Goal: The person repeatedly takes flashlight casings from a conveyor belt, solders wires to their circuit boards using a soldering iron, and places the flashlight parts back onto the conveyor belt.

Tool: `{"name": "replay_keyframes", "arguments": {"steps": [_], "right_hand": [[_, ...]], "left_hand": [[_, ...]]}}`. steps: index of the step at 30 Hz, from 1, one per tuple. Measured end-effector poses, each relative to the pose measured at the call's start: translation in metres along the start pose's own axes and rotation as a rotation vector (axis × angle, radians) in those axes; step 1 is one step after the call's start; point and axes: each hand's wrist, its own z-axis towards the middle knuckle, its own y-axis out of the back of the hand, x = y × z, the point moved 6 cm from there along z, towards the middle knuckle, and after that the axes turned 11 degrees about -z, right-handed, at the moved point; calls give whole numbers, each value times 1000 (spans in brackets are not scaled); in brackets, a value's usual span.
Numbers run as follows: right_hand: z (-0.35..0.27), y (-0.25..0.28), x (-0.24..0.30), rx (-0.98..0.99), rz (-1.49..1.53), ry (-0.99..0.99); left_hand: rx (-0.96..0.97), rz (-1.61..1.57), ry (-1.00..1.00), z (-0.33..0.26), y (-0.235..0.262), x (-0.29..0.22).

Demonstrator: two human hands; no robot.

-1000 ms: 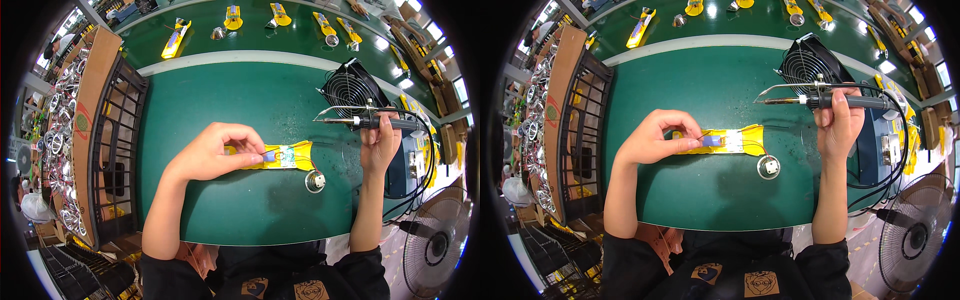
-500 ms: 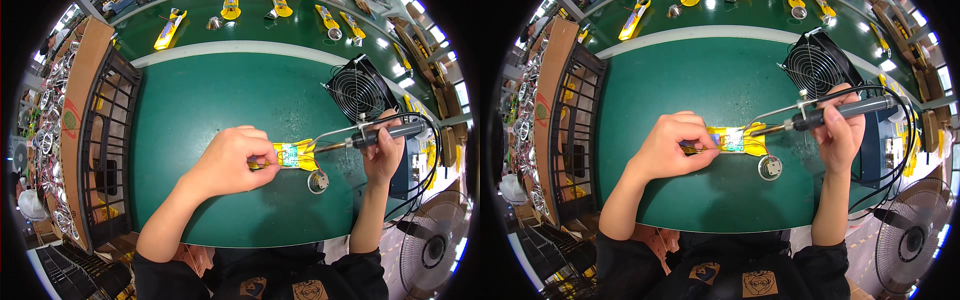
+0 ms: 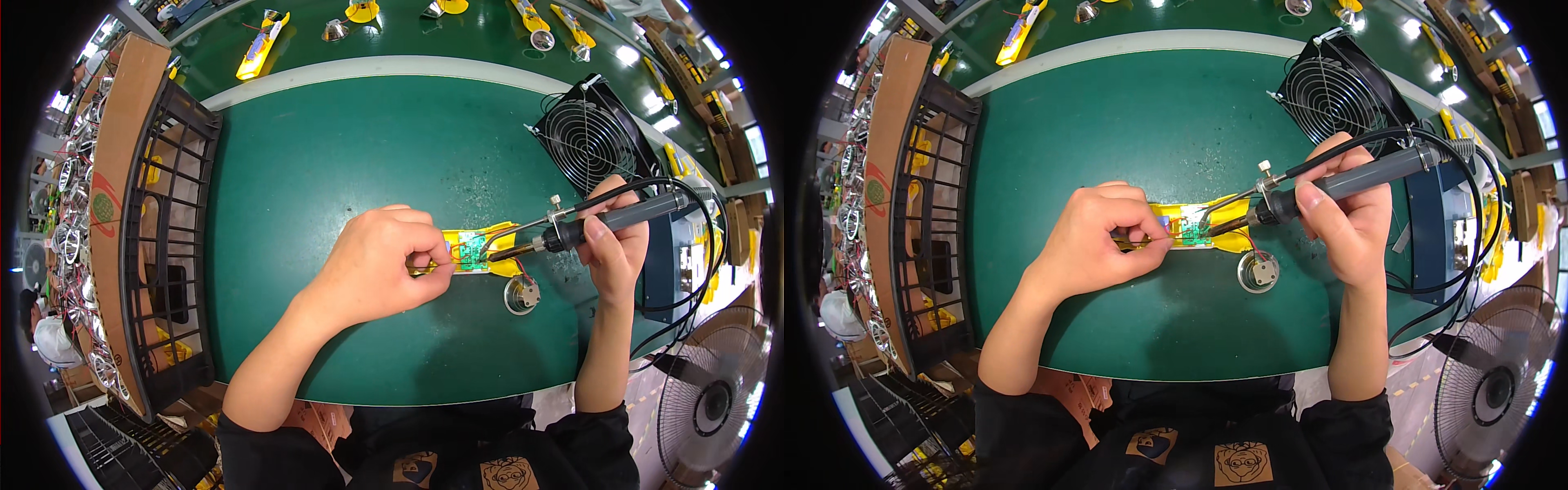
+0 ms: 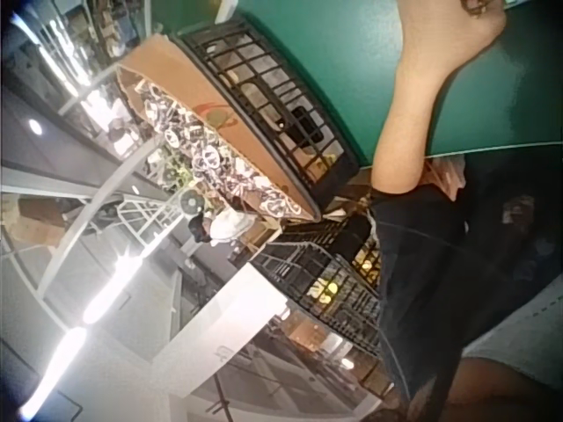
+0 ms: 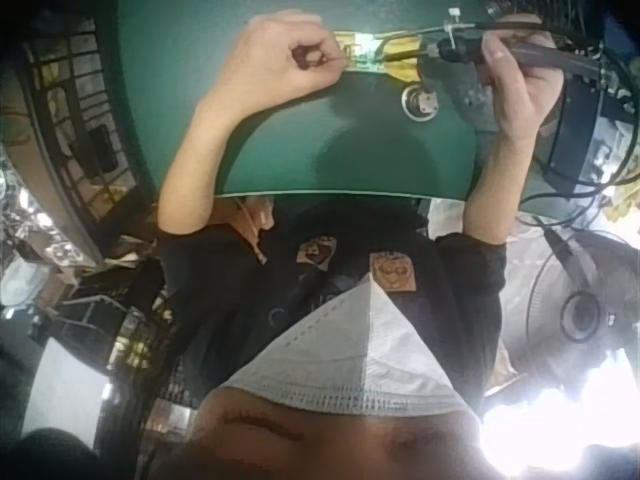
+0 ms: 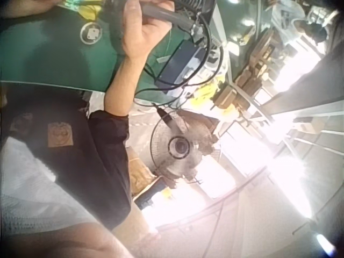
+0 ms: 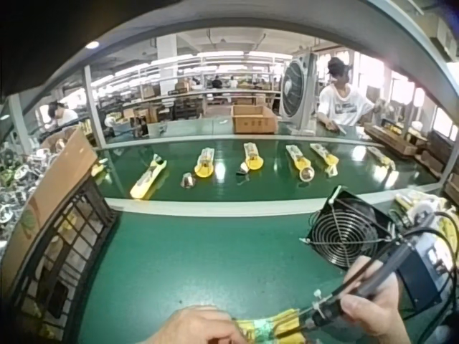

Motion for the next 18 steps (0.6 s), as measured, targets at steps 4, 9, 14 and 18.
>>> {"name": "replay_keyframes", "arguments": {"steps": [4, 9, 14, 18], "right_hand": [[0, 1, 1, 21, -4, -7], [0, 1, 2, 1, 16, 13], [0, 0, 2, 17, -11, 26], [0, -2, 1, 24, 5, -7]], "left_hand": [[38, -63, 105, 2, -1, 4], [63, -66, 133, 4, 0, 2], [61, -77, 201, 5, -2, 4], [46, -73, 204, 5, -2, 3]]}}
